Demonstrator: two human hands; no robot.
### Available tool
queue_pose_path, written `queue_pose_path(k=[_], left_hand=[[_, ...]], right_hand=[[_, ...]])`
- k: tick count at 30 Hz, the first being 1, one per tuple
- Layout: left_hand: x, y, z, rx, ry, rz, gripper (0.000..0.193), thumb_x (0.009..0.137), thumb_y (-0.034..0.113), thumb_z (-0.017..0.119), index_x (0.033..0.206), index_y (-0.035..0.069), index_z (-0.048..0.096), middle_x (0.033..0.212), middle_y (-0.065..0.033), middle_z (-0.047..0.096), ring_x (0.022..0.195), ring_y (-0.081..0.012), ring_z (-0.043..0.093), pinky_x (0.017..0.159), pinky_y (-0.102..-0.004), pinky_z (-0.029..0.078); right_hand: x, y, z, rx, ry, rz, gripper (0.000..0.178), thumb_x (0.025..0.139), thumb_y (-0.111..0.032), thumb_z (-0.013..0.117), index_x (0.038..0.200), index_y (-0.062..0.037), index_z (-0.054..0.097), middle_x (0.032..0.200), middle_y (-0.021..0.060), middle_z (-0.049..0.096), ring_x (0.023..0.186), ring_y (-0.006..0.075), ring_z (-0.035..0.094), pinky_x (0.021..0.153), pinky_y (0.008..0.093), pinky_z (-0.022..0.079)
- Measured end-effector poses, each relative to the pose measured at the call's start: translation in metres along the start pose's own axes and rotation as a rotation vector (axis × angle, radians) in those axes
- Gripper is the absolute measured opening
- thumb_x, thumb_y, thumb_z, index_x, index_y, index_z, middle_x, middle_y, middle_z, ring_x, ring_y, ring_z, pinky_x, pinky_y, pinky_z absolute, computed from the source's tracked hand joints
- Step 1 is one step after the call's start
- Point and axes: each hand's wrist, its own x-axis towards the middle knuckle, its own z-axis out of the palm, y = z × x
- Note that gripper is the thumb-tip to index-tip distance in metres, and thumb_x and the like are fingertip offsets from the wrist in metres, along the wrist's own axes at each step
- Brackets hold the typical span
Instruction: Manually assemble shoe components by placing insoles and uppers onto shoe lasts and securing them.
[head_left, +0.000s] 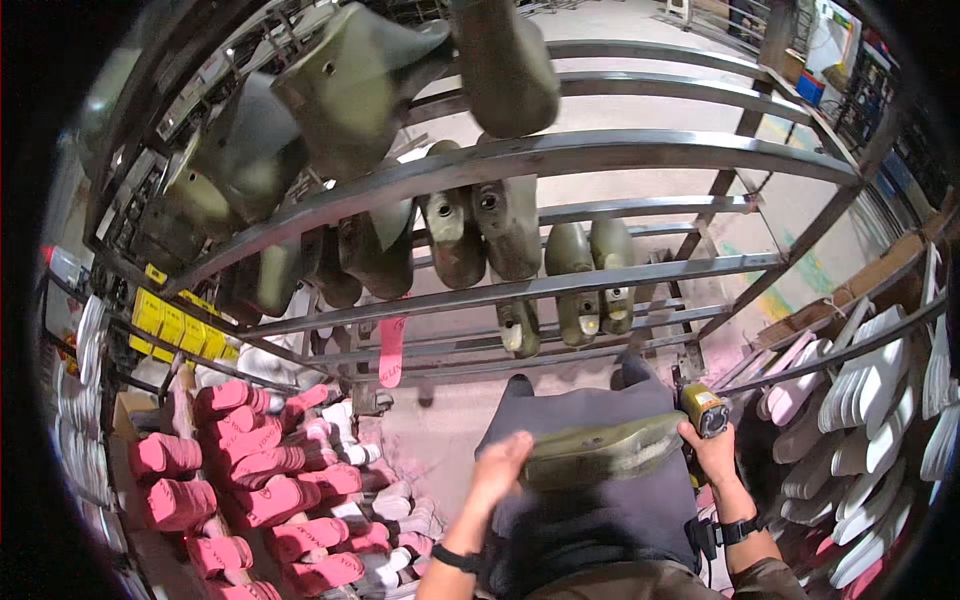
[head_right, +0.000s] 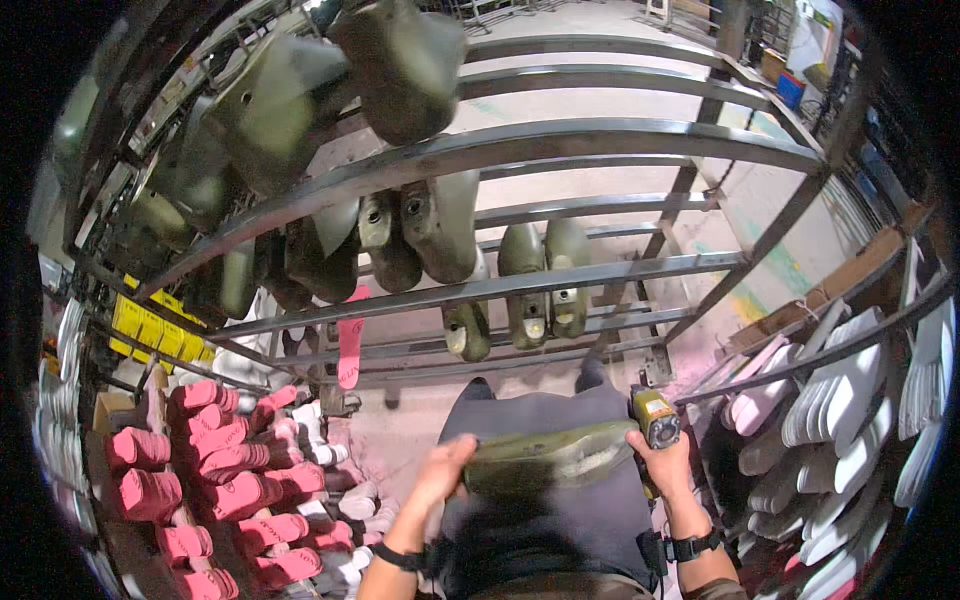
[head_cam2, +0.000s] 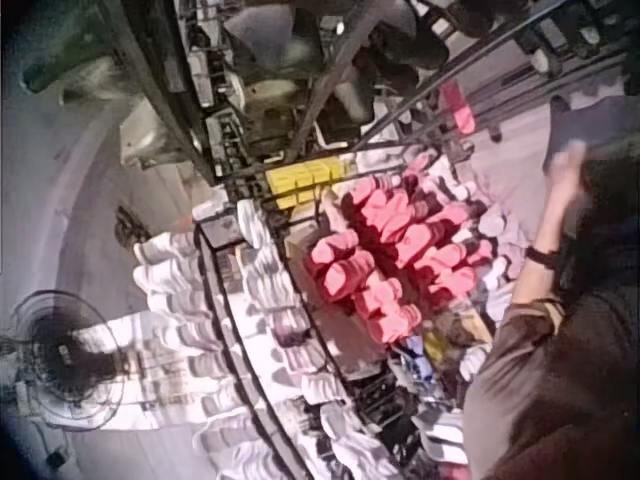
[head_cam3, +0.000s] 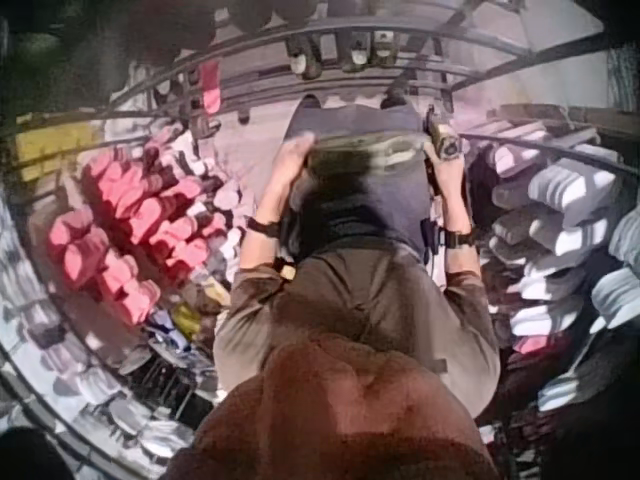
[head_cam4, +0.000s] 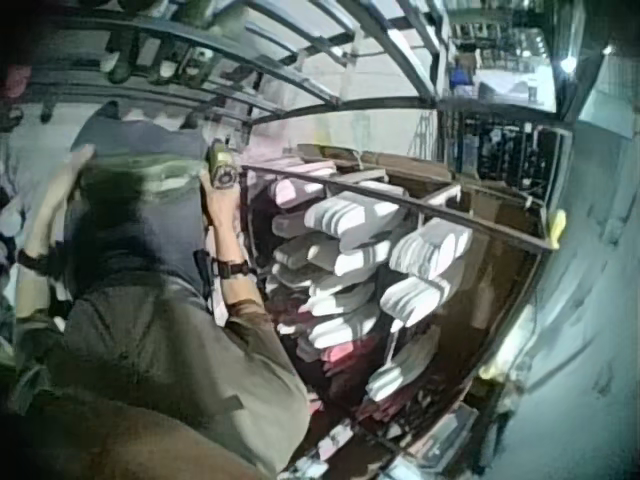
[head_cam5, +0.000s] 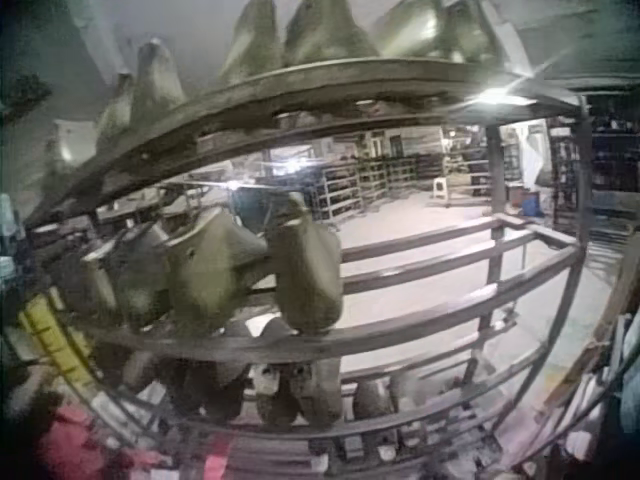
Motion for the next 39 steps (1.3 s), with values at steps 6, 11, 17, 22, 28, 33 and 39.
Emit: queue_pose_path(k=[6, 11, 17, 22, 28, 33, 39], left_hand=[[0.102, -0.02, -0.136, 0.657, 0.999, 0.419, 0.032, 0.067, 0.014, 0.073, 0.091, 0.001, 0.057, 0.09, -0.0194, 0.059, 0.085, -0.0386, 0.057, 0.076, -0.0443, 0.047], [0.132, -0.045, -0.172, 0.559, 0.843, -0.061, 0.041, 0.062, 0.009, 0.076, 0.096, 0.001, 0.053, 0.1, -0.0188, 0.056, 0.097, -0.038, 0.053, 0.084, -0.0445, 0.044], [0.053, -0.107, -0.139, -0.184, 0.449, 0.191, 0.069, 0.062, -0.003, 0.073, 0.125, 0.002, 0.044, 0.112, -0.0099, 0.056, 0.101, -0.0199, 0.056, 0.086, -0.0329, 0.046], [-0.069, -0.024, -0.045, -0.128, 0.146, 0.23, 0.061, 0.063, -0.004, 0.071, 0.12, 0.002, 0.048, 0.123, -0.0115, 0.052, 0.115, -0.0236, 0.05, 0.099, -0.035, 0.039], [-0.07, 0.077, 0.026, 0.932, -0.045, 0.611, 0.065, 0.064, -0.008, 0.058, 0.127, 0.002, 0.045, 0.139, -0.014, 0.039, 0.13, -0.0399, 0.031, 0.108, -0.052, 0.025], [-0.072, 0.08, 0.039, 1.021, -0.076, 0.62, 0.073, 0.061, -0.009, 0.058, 0.132, 0.001, 0.042, 0.141, -0.0144, 0.037, 0.133, -0.0394, 0.028, 0.108, -0.0516, 0.025], [-0.074, 0.08, 0.055, 1.058, -0.001, 0.655, 0.072, 0.067, 0.002, 0.065, 0.134, 0.0, 0.039, 0.141, -0.0169, 0.036, 0.132, -0.0409, 0.029, 0.107, -0.0502, 0.027]], right_hand=[[0.0, -0.01, 0.01, 0.018, -0.039, 0.051, 0.046, 0.072, -0.026, 0.079, 0.103, 0.0036, 0.061, 0.089, 0.0043, 0.063, 0.078, 0.0122, 0.058, 0.07, 0.0284, 0.047], [-0.004, -0.019, 0.019, 0.043, -0.026, 0.055, 0.052, 0.071, -0.032, 0.08, 0.102, 0.0047, 0.061, 0.089, 0.007, 0.065, 0.081, 0.0138, 0.059, 0.074, 0.0298, 0.048], [-0.001, -0.012, 0.016, 0.007, 0.004, -0.009, 0.056, 0.069, -0.028, 0.081, 0.11, 0.0027, 0.058, 0.1, 0.0096, 0.064, 0.091, 0.0177, 0.06, 0.082, 0.0312, 0.047], [-0.001, -0.018, 0.013, -0.107, 0.0, 0.037, 0.052, 0.069, -0.032, 0.081, 0.104, 0.0012, 0.062, 0.096, 0.0094, 0.067, 0.086, 0.0161, 0.062, 0.08, 0.0305, 0.049], [0.001, -0.001, 0.009, 0.056, 0.06, -0.078, 0.046, 0.069, -0.025, 0.081, 0.103, 0.0008, 0.064, 0.091, 0.0065, 0.068, 0.084, 0.0109, 0.062, 0.076, 0.0291, 0.05], [-0.012, 0.016, -0.015, 0.456, -0.038, -0.105, 0.044, 0.072, -0.02, 0.079, 0.108, 0.0, 0.063, 0.097, 0.0041, 0.066, 0.085, 0.0087, 0.059, 0.078, 0.0268, 0.048], [-0.016, 0.024, -0.013, 0.347, -0.029, -0.209, 0.036, 0.073, -0.021, 0.079, 0.098, -0.001, 0.062, 0.086, 0.004, 0.065, 0.078, 0.0085, 0.057, 0.073, 0.0266, 0.048]])
